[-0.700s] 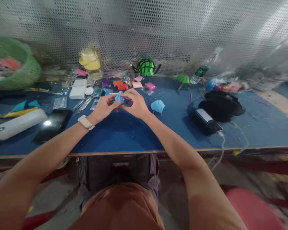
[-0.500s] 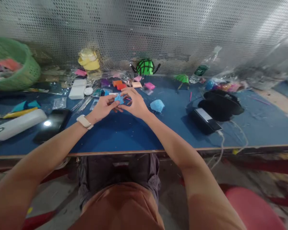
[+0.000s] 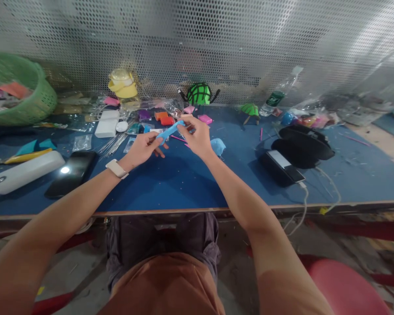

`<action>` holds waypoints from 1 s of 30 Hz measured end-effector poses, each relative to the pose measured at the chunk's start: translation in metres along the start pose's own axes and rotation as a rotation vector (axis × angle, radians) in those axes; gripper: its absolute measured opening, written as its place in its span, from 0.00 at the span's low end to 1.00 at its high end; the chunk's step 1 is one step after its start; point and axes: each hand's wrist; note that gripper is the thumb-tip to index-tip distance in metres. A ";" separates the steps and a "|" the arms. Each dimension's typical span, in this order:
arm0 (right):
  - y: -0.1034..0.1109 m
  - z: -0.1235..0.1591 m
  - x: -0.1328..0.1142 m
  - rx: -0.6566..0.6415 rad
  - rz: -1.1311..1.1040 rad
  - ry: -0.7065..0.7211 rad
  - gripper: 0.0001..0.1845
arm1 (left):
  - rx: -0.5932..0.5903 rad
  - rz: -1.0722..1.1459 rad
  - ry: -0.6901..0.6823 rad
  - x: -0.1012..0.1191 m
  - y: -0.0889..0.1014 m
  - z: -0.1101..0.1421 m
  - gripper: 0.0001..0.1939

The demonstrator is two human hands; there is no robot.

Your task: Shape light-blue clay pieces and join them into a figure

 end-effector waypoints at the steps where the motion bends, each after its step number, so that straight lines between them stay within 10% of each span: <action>1: -0.001 0.001 0.001 0.030 0.000 -0.003 0.23 | 0.003 0.006 0.004 0.000 0.000 0.000 0.28; 17: -0.025 0.031 -0.012 -0.104 0.115 0.286 0.03 | 0.026 0.085 -0.025 -0.009 -0.002 0.001 0.31; 25: -0.025 0.024 -0.012 -0.349 -0.069 -0.127 0.34 | -0.049 0.022 -0.050 -0.005 -0.003 0.001 0.34; 30: -0.019 0.011 -0.003 -0.195 -0.039 -0.138 0.36 | -0.001 -0.016 -0.025 -0.003 0.002 0.001 0.32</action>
Point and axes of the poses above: each hand's wrist, its own z-axis away from the middle knuckle, its own y-axis out of the back of the hand, x = y × z, and after that the axes turned 13 degrees about -y, right-handed
